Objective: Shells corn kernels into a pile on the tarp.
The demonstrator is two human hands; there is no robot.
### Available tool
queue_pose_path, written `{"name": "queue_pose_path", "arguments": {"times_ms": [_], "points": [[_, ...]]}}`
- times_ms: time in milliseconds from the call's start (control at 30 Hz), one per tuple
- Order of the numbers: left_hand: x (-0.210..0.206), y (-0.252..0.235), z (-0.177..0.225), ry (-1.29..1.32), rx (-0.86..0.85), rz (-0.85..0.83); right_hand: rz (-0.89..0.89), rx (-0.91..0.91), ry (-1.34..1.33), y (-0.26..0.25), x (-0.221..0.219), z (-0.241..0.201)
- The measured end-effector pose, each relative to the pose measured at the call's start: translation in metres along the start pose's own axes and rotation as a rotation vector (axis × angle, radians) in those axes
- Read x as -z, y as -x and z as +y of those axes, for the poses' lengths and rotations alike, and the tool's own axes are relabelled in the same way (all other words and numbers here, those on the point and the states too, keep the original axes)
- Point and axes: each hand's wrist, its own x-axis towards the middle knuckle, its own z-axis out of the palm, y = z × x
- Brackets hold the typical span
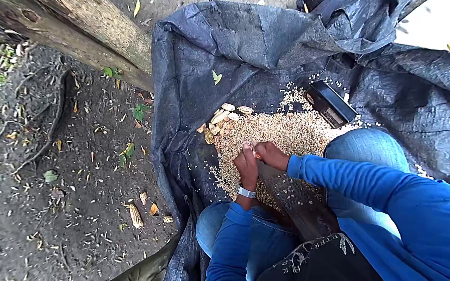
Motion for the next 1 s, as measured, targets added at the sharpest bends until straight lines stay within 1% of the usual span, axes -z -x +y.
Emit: {"name": "queue_pose_path", "arguments": {"times_ms": [33, 67, 100, 133, 167, 233, 300, 367, 433, 500, 567, 667, 733, 833, 933, 1000], "points": [[0.001, 0.0, -0.002, -0.048, -0.122, -0.002, 0.013, -0.152, -0.195, 0.0, -0.003, -0.003], [0.002, 0.0, -0.003, -0.055, -0.184, -0.006, -0.014, -0.289, -0.371, -0.001, -0.004, -0.005], [0.003, 0.0, -0.002, -0.013, -0.172, -0.008, -0.063, -0.399, -0.498, -0.002, -0.002, -0.007], [0.002, -0.001, 0.001, 0.056, -0.089, -0.008, -0.103, -0.451, -0.574, -0.004, 0.001, -0.006], [0.002, -0.002, 0.005, 0.133, 0.037, -0.006, -0.121, -0.444, -0.596, -0.006, 0.005, -0.005], [0.002, -0.011, 0.008, 0.27, 0.295, -0.009, -0.087, -0.328, -0.512, -0.011, 0.01, -0.004], [0.003, -0.018, 0.004, 0.331, 0.475, -0.05, -0.079, -0.22, -0.401, -0.016, 0.016, -0.002], [0.004, -0.021, -0.001, 0.388, 0.593, -0.091, -0.115, -0.148, -0.352, -0.017, 0.019, -0.003], [0.004, -0.022, 0.003, 0.451, 0.691, -0.099, -0.127, -0.075, -0.337, -0.014, 0.018, -0.007], [0.006, -0.026, 0.01, 0.516, 0.753, -0.112, -0.114, -0.019, -0.355, -0.012, 0.018, -0.01], [0.01, -0.027, 0.013, 0.554, 0.718, -0.153, -0.089, 0.0, -0.411, -0.013, 0.019, -0.008], [0.01, -0.023, 0.007, 0.466, 0.534, -0.187, -0.067, 0.027, -0.459, -0.017, 0.022, -0.002], [0.011, -0.022, 0.006, 0.359, 0.4, -0.204, -0.05, 0.07, -0.409, -0.016, 0.022, -0.003], [0.014, -0.023, 0.004, 0.198, 0.261, -0.195, -0.018, 0.166, -0.3, -0.016, 0.02, 0.003], [0.012, -0.017, 0.005, 0.039, 0.153, -0.115, -0.009, 0.238, -0.215, -0.014, 0.018, 0.005], [0.01, -0.015, 0.006, 0.048, 0.157, -0.053, -0.041, 0.236, -0.159, -0.014, 0.016, 0.007]]}}
